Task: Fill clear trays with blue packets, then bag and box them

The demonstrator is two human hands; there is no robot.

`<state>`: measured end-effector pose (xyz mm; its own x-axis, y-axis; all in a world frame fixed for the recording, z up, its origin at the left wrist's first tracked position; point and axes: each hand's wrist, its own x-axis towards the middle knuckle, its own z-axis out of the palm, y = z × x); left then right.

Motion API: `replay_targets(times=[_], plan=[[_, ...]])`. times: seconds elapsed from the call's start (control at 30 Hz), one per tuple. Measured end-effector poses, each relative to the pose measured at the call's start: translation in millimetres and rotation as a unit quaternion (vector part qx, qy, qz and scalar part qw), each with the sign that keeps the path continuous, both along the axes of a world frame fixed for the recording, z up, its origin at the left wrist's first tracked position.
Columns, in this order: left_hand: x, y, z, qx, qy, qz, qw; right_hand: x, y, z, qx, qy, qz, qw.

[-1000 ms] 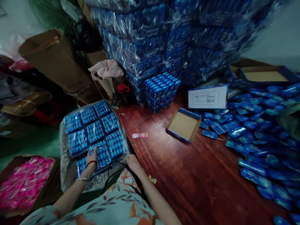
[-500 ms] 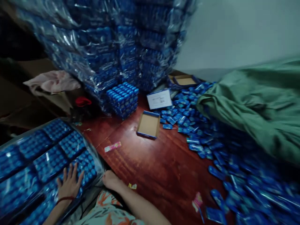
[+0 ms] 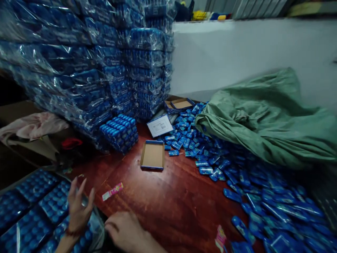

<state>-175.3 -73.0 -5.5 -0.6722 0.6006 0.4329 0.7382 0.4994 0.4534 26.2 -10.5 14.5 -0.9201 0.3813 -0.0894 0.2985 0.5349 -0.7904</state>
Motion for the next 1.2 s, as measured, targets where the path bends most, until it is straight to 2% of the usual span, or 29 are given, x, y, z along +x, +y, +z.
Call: replay_targets(times=[0.07, 0.17, 0.23, 0.3, 0.4, 0.47, 0.5, 0.63, 0.73, 0.83, 0.87, 0.93, 1.0, 1.07, 1.1, 1.2], plan=[[-1, 59, 38.8, 0.052, 0.03, -0.067, 0.996, 15, 40, 7.1, 0.0, 0.026, -0.157, 0.987], [4, 131, 93.5, 0.193, 0.062, -0.103, 0.974, 37, 106, 8.3, 0.064, -0.006, -0.369, 0.927], [13, 162, 117.6, 0.261, 0.075, -0.134, 0.953, 48, 143, 6.0, 0.107, -0.074, -0.454, 0.882], [22, 180, 128.6, 0.281, 0.084, -0.139, 0.946, 53, 169, 3.5, 0.115, -0.148, -0.469, 0.863], [21, 193, 123.5, 0.261, 0.038, -0.058, 0.963, 53, 186, 0.3, 0.096, -0.206, -0.419, 0.879], [7, 197, 111.0, 0.239, -0.039, 0.0, 0.97, 55, 186, -0.9, 0.089, -0.217, -0.4, 0.886], [-3, 197, 103.5, 0.222, -0.075, 0.009, 0.972, 59, 183, -1.2, 0.083, -0.222, -0.399, 0.886], [-41, 199, 76.4, 0.141, -0.142, -0.042, 0.979, 94, 161, 3.0, 0.069, -0.291, -0.343, 0.89], [-56, 201, 67.6, 0.126, -0.151, -0.071, 0.978, 119, 148, 14.5, 0.082, -0.348, -0.283, 0.89], [-56, 205, 67.1, 0.139, -0.14, -0.066, 0.978, 120, 155, 28.4, 0.099, -0.325, -0.322, 0.884], [-54, 206, 67.0, 0.145, -0.133, -0.061, 0.979, 113, 163, 31.5, 0.096, -0.278, -0.342, 0.893], [-47, 207, 65.1, 0.159, -0.111, -0.049, 0.98, 89, 183, 34.0, 0.064, -0.115, -0.368, 0.921], [-38, 207, 60.4, 0.178, -0.076, -0.036, 0.98, 53, 205, 32.9, -0.012, 0.069, -0.369, 0.927], [-29, 205, 53.8, 0.205, -0.03, -0.032, 0.978, 8, 224, 31.7, -0.136, 0.184, -0.364, 0.903], [-24, 203, 50.4, 0.22, -0.005, -0.034, 0.975, -15, 230, 32.1, -0.21, 0.222, -0.359, 0.882], [-7, 196, 41.5, 0.253, 0.084, -0.067, 0.961, -77, 237, 37.0, -0.378, 0.296, -0.31, 0.821]])
